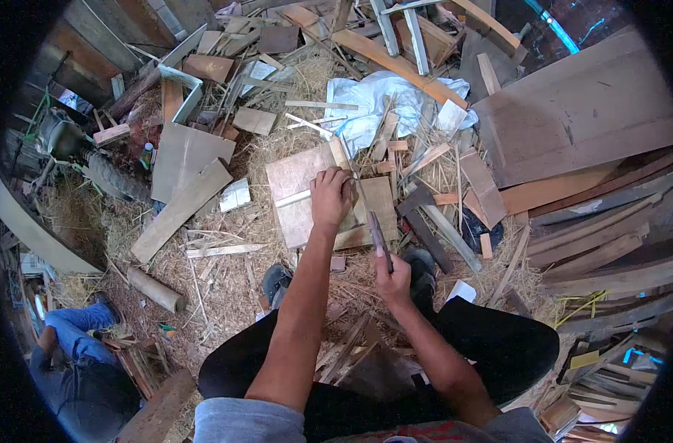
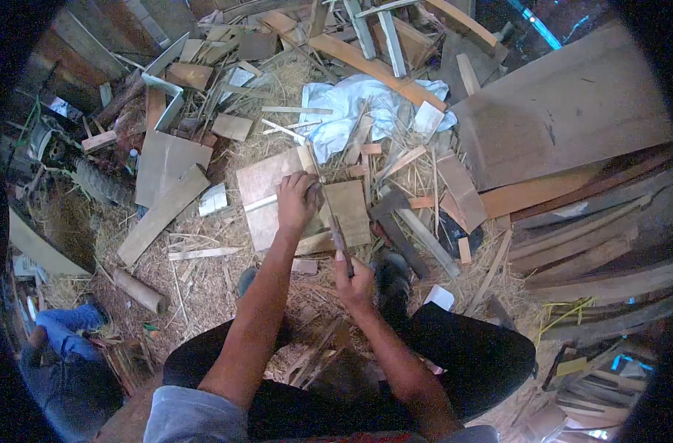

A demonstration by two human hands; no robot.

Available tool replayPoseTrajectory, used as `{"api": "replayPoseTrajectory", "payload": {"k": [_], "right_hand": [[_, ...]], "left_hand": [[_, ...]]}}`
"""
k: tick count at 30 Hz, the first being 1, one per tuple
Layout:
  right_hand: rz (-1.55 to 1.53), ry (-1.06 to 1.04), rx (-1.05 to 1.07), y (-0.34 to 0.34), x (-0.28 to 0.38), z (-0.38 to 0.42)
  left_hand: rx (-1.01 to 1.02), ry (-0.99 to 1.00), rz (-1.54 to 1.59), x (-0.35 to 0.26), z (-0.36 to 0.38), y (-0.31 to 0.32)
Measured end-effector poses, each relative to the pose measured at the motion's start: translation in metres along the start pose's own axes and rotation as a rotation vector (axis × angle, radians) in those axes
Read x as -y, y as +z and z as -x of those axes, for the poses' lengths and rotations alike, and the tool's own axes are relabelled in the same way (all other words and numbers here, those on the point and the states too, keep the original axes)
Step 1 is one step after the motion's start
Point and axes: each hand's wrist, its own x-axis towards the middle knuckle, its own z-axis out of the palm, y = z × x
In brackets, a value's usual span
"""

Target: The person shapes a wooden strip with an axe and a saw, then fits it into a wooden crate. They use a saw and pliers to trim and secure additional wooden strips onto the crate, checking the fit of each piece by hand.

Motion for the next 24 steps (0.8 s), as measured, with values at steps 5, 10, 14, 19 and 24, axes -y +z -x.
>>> {"api": "replayPoseTrajectory", "payload": {"k": [5,10,14,19,24], "right_hand": [[0.01,-0.006,0.028,-0.005,0.01,0.0],[0.051,-0.02,0.013,-0.004,-0.005,-0.003],[0.121,-0.063,0.004,-0.003,-0.017,-0.008],[0.164,-0.042,0.031,-0.015,-0.004,0.007],[0.17,-0.056,0.067,-0.01,0.003,-0.016]], "left_hand": [[0.019,0.02,-0.067,0.003,0.001,0.003],[0.027,0.012,-0.084,-0.004,0.001,-0.001],[0.042,-0.007,-0.086,-0.005,-0.001,-0.003],[0.053,0.001,-0.087,-0.011,-0.002,-0.006],[0.052,0.012,-0.098,-0.007,-0.005,-0.004]]}}
